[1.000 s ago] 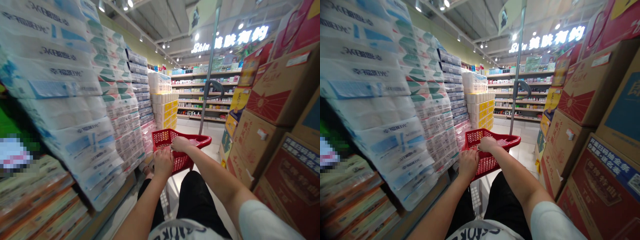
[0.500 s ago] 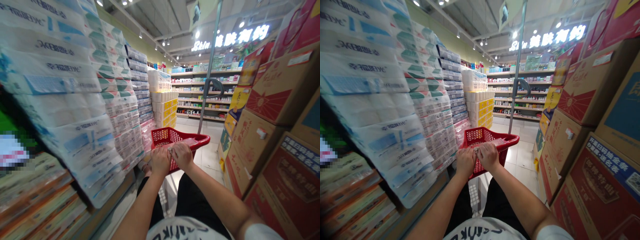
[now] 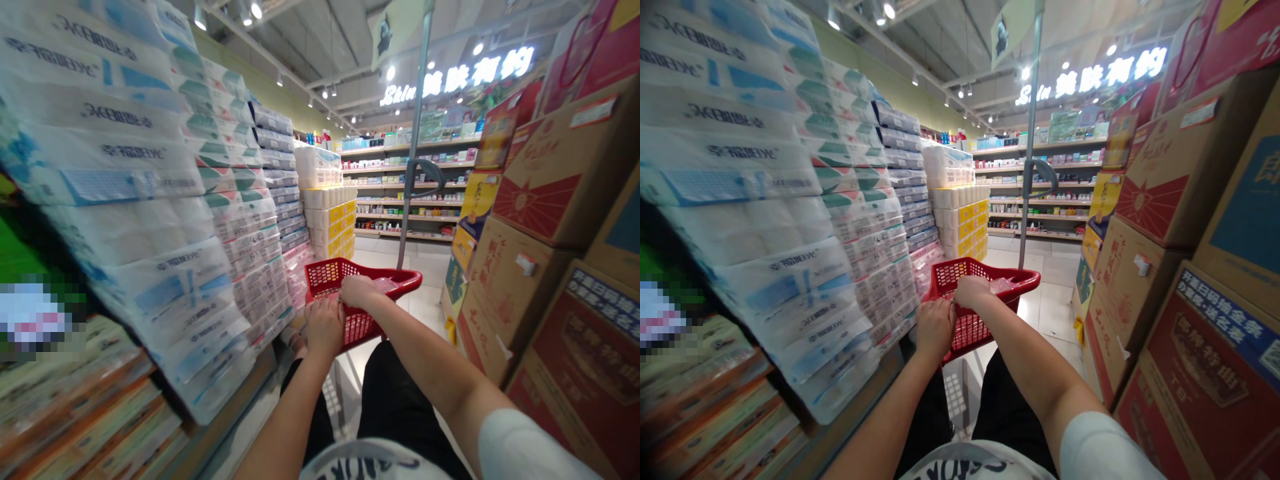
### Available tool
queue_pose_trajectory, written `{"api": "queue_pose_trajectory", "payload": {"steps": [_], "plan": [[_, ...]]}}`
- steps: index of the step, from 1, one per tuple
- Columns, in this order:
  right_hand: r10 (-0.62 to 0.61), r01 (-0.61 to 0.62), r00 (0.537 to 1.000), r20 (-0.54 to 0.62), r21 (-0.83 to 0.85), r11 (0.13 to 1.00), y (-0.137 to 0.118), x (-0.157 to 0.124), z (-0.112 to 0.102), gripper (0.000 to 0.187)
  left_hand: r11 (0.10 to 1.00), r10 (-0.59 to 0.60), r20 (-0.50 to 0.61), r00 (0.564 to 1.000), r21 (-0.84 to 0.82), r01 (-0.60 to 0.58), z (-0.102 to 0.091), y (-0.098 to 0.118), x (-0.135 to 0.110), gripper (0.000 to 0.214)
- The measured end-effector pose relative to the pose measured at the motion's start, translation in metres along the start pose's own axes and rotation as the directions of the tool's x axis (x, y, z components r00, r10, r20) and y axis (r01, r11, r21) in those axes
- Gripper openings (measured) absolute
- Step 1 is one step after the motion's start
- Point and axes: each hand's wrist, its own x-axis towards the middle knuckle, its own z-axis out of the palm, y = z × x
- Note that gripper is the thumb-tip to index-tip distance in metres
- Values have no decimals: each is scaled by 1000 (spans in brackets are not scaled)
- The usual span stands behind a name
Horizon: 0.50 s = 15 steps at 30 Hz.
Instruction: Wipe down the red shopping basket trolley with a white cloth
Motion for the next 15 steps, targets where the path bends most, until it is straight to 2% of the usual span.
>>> {"api": "queue_pose_trajectory", "payload": {"steps": [3, 5, 7, 9, 13, 15], "plan": [[4, -2, 996, -84, 27, 1000, -3, -2, 6, 28, 1000, 2, -8, 1000, -12, -2, 1, -2, 0, 25], [-20, 30, 972, -234, 39, 999, -4, -10, 14, 29, 1000, 10, -14, 1000, -18, -10, 1, -4, 0, 26], [-38, 64, 905, -424, 47, 997, -3, -21, 25, 28, 1000, 16, -13, 1000, -21, -16, 0, -4, -1, 27], [-48, 96, 823, -566, 56, 994, -1, -32, 36, 26, 1000, 15, -9, 1000, -24, -15, -1, -4, -2, 26], [-109, 204, 700, -706, 51, 978, 4, -50, 55, 28, 1000, 12, -7, 1000, -28, -12, -2, -1, -3, 26], [-135, 234, 683, -718, 40, 971, 6, -54, 58, 29, 1000, 10, -8, 1000, -28, -10, -2, -1, -3, 26]]}}
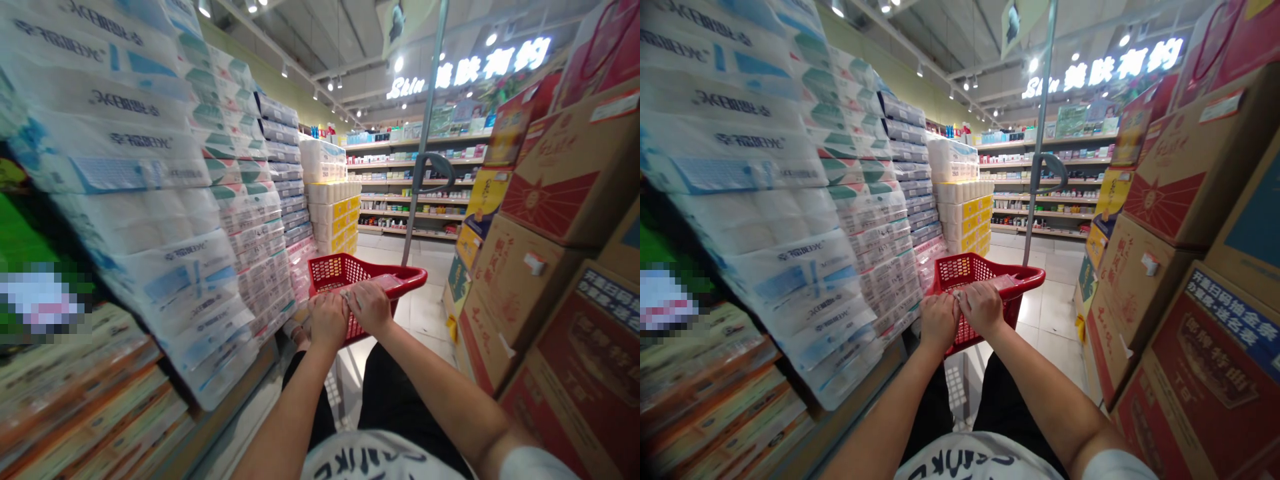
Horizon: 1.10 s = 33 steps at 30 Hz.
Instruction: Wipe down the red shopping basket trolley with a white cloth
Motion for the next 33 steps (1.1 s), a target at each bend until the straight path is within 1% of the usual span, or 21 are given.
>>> {"api": "queue_pose_trajectory", "payload": {"steps": [2, 4, 6, 8, 9, 10, 11, 12, 13, 15, 17, 20, 22, 23, 25, 27, 28, 30, 32, 33], "plan": [[7, -6, 999, 53, -14, 1000, 1, 5, -1, 28, 1000, -8, -2, 1000, 2, 8, 0, 1, 1, 26], [42, -34, 985, 170, -48, 998, 2, 18, -3, 28, 1000, -13, -6, 1000, 2, 13, 1, 1, 2, 26], [85, -61, 943, 321, -84, 995, 3, 36, -4, 27, 1000, -6, -13, 1000, 2, 6, 2, 0, 2, 26], [110, -67, 883, 457, -109, 992, 3, 52, -4, 24, 1000, 3, -18, 1000, 7, -3, 2, -1, 2, 26], [117, -67, 857, 502, -117, 991, 3, 57, -3, 23, 1000, 5, -19, 1000, 13, -4, 3, -2, 2, 26], [124, -69, 842, 525, -123, 990, 2, 61, -3, 22, 1000, 5, -19, 1000, 19, -5, 3, -2, 2, 26], [128, -73, 843, 522, -125, 989, 1, 61, -2, 22, 1000, 5, -19, 1000, 24, -5, 3, -3, 2, 26], [131, -80, 861, 491, -124, 989, 0, 60, -1, 22, 1000, 6, -20, 1000, 27, -5, 3, -4, 2, 26], [135, -91, 890, 435, -120, 989, -1, 56, 0, 22, 1000, 8, -21, 1000, 28, -8, 3, -5, 2, 26], [134, -110, 952, 274, -101, 989, -4, 43, 2, 23, 1000, 17, -20, 1000, 25, -17, 3, -6, 2, 26], [113, -107, 988, 107, -66, 992, -5, 26, 5, 26, 999, 26, -17, 1000, 24, -25, 3, -6, 2, 26], [42, -42, 997, -61, 3, 999, -2, 3, 7, 27, 999, 25, -6, 1000, 27, -25, 3, -4, 2, 26], [-4, 7, 994, -108, 33, 999, 0, -5, 7, 25, 999, 17, 1, 1000, 27, -17, 2, -3, 2, 27], [-13, 17, 995, -102, 35, 999, 1, -5, 6, 24, 1000, 10, 3, 1000, 26, -10, 2, -2, 2, 27], [3, -3, 1000, -25, 9, 1000, 2, 2, 4, 24, 1000, 1, 4, 1000, 21, -1, 1, -2, 2, 27], [48, -43, 992, 120, -44, 998, 1, 16, 0, 25, 1000, -1, 2, 1000, 12, 1, 1, -3, 2, 26], [72, -58, 976, 204, -72, 996, 1, 25, -2, 27, 1000, -1, 0, 1000, 7, 1, 1, -3, 2, 26], [111, -74, 928, 356, -117, 990, 1, 42, -4, 31, 1000, 3, -3, 1000, -1, -3, 2, -4, 2, 25], [121, -61, 874, 471, -140, 988, 1, 54, -6, 34, 1000, 7, -6, 1000, -1, -7, 3, -5, 2, 26], [117, -49, 854, 507, -144, 988, 2, 57, -5, 34, 1000, 9, -8, 1000, 2, -9, 3, -5, 2, 26]]}}
